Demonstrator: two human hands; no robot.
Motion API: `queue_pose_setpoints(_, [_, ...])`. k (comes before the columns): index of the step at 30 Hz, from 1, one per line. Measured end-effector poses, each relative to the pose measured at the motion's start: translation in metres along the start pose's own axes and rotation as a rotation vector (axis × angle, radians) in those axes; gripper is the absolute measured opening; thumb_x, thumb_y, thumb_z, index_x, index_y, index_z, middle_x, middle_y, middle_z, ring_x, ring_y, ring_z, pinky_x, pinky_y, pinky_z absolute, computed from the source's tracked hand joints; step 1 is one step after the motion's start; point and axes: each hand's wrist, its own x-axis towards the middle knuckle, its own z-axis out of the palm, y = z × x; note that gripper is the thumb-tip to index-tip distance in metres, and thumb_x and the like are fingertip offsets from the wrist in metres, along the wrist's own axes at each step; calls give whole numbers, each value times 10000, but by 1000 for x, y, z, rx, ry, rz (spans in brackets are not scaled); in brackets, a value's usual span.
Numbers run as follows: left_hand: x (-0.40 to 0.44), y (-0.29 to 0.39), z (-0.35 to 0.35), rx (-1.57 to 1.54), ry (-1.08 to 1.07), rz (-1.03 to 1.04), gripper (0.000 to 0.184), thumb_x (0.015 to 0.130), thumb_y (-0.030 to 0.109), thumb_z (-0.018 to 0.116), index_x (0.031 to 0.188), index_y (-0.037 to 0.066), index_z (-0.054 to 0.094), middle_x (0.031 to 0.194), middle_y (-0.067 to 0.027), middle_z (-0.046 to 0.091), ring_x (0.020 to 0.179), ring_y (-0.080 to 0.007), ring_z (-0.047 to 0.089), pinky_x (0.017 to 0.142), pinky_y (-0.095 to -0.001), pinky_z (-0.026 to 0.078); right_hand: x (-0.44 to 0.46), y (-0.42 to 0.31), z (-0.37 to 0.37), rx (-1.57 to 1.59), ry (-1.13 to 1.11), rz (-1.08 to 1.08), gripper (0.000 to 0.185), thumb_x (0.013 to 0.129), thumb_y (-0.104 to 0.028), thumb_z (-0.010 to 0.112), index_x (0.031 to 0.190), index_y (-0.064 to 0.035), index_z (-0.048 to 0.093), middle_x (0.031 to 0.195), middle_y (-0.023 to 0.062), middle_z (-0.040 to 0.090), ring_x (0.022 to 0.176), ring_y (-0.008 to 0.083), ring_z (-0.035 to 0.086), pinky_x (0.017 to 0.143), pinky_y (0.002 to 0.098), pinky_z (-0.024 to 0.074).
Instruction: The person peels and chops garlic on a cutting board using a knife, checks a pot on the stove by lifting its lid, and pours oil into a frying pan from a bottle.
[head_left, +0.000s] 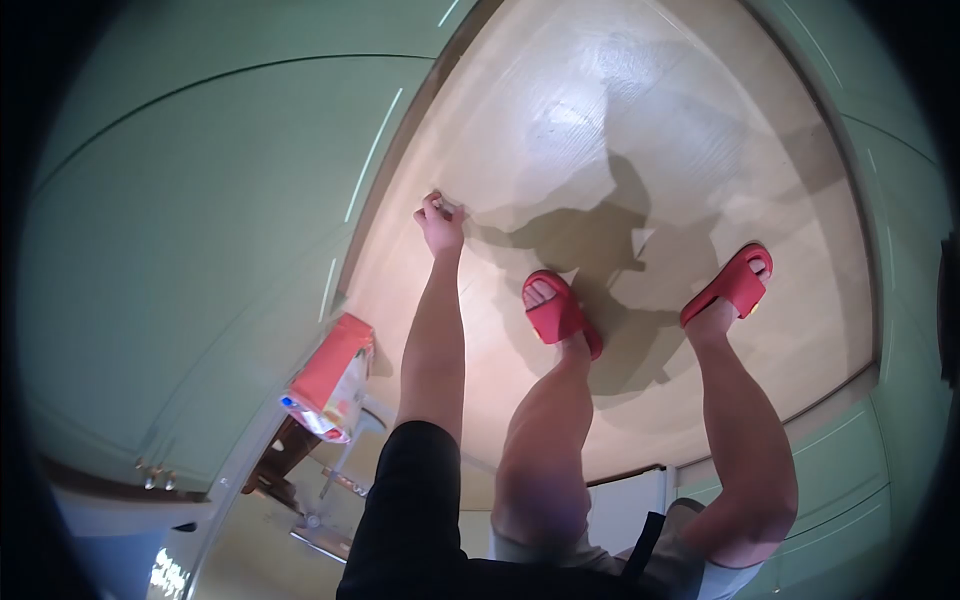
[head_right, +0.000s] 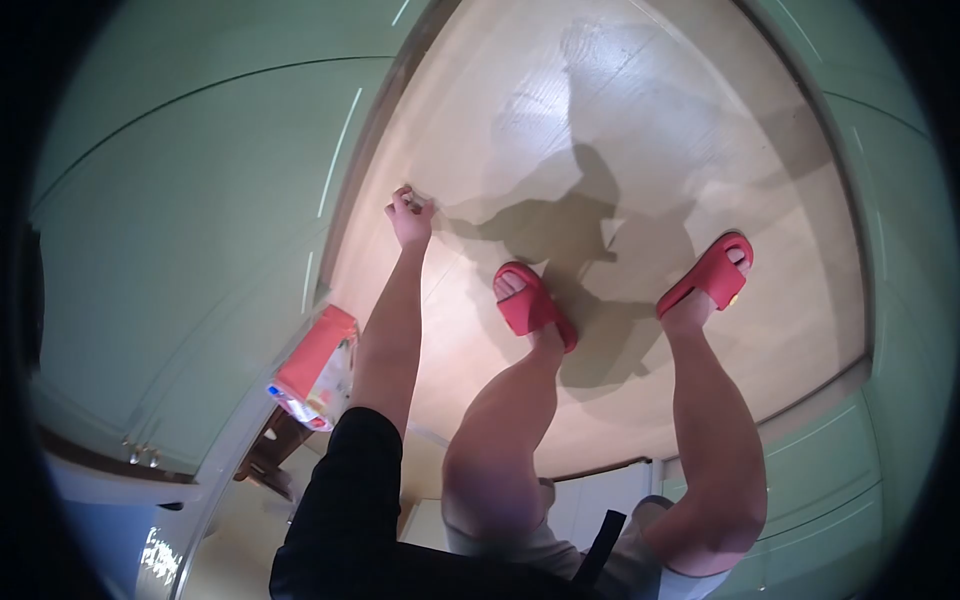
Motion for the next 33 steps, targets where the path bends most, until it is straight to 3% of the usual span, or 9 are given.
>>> queue_pose_setpoints(5, [-27,-27,21,-24,-141,159,127,853,149,755,853,54,671,748,-113,671,681,-254,650,669,-384,530,-8,-25,-25,-3,7,-31,363,965,-197,662,1275,-16,609,1198,150,689,1113,260,654,969,361,504])
queue_pose_setpoints(9, [-138,46,-24,-339,-560,151,79,882,95,722,944,60,690,824,-88,697,747,-197,655,696,-339,540,-1,-99,-97,43,98,-112,344,952,-172,678,1250,-10,622,1182,156,694,1096,266,660,958,367,509])
queue_pose_setpoints(13, [-266,234,-131,-850,-948,256,156,893,16,726,1043,49,695,912,-60,717,821,-123,669,744,-293,560,60,-229,-209,36,240,-294,325,938,-147,694,1225,-5,635,1167,162,700,1080,273,665,946,372,514])
queue_pose_setpoints(19, [-485,676,-440,-648,-1160,665,110,868,-70,717,945,-22,655,925,-57,663,893,-140,661,823,-281,552,163,-278,-247,-73,41,-156,388,875,-110,750,1234,-21,633,1197,224,656,1100,351,654,949,426,522])
queue_pose_setpoints(20, [-510,734,-456,-650,-1081,961,109,858,-77,723,928,-22,661,930,-58,662,912,-148,653,853,-289,539,168,-262,-238,-29,45,-209,385,875,-113,749,1232,-27,633,1208,219,650,1099,352,652,947,437,522])
queue_pose_setpoints(25, [-629,982,-397,-788,-1740,852,163,894,-37,695,1030,0,613,1017,-48,629,1034,-136,620,970,-294,503,193,-258,-277,743,-266,-26,228,915,-189,760,1070,-42,681,917,61,669,817,142,640,696,289,510])
queue_pose_setpoints(27, [-654,1041,-302,-701,-1763,825,278,891,25,714,1151,11,617,1097,-91,660,1080,-178,649,969,-315,518,211,-243,-330,932,-159,128,154,947,-194,734,894,-59,681,727,-6,604,668,68,550,609,217,419])
queue_pose_setpoints(29, [-678,1050,-220,-341,-1250,1190,338,888,41,686,1220,45,624,1184,-118,670,1129,-258,654,979,-379,519,230,-212,-355,1086,60,243,245,970,-199,708,755,-105,640,626,-36,551,589,47,483,573,204,365])
queue_pose_setpoints(33, [-709,1055,-198,-98,-765,1501,377,904,89,634,1281,95,627,1263,-118,668,1152,-344,641,967,-459,520,276,-90,-299,-98,222,88,305,924,-184,731,1182,-55,632,1027,132,685,904,217,673,756,311,536])
